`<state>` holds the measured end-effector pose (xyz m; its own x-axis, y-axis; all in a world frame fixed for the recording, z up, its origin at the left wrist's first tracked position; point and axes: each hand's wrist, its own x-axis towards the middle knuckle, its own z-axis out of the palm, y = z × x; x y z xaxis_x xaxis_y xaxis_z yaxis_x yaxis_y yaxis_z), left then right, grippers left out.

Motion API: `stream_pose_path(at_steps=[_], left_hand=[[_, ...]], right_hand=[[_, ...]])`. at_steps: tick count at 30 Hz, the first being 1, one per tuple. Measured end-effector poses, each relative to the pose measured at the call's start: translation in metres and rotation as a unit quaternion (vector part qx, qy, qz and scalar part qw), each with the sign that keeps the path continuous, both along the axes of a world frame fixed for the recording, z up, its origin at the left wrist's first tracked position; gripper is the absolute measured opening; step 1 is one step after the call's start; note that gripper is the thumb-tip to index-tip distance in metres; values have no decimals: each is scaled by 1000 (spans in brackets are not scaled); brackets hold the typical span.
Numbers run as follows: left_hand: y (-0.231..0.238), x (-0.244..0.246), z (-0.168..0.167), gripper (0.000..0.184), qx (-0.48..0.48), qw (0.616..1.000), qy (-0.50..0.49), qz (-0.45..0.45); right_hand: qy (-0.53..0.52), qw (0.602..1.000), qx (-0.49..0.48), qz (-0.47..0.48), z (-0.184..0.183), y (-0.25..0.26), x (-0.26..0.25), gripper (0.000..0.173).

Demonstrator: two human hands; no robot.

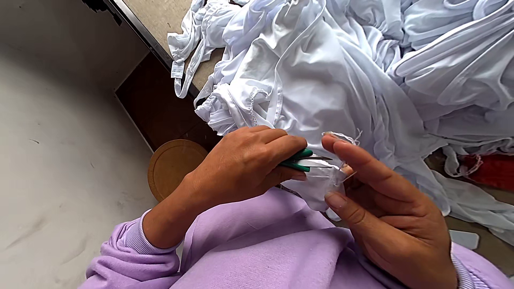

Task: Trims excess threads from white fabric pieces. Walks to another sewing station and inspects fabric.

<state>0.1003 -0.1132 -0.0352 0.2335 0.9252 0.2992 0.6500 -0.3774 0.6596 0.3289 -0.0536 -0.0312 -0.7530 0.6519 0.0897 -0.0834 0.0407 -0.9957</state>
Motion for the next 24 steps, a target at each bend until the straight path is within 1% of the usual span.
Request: stream_pose_path(at_steps=[4, 11, 16, 20, 24], left_hand=[[-5, 3, -2, 34, -4, 1000, -7, -17], [-3, 10, -4, 26, 22, 999, -26, -30], [-7, 4, -3, 31, 25, 1000, 8, -5], [-9, 5, -1, 34, 27, 999, 32, -9], [-9, 9, 1, 31, 39, 999, 34, -14]], right_hand=[[3, 1000, -3, 2, 0, 0, -1, 53], [-6, 1000, 8, 11, 2, 0, -3, 52], [-3, 1000, 12, 16, 2, 2, -2, 55], [-5, 1000, 13, 14, 3, 2, -3, 56], [-5, 999, 18, 27, 3, 2, -4, 57]])
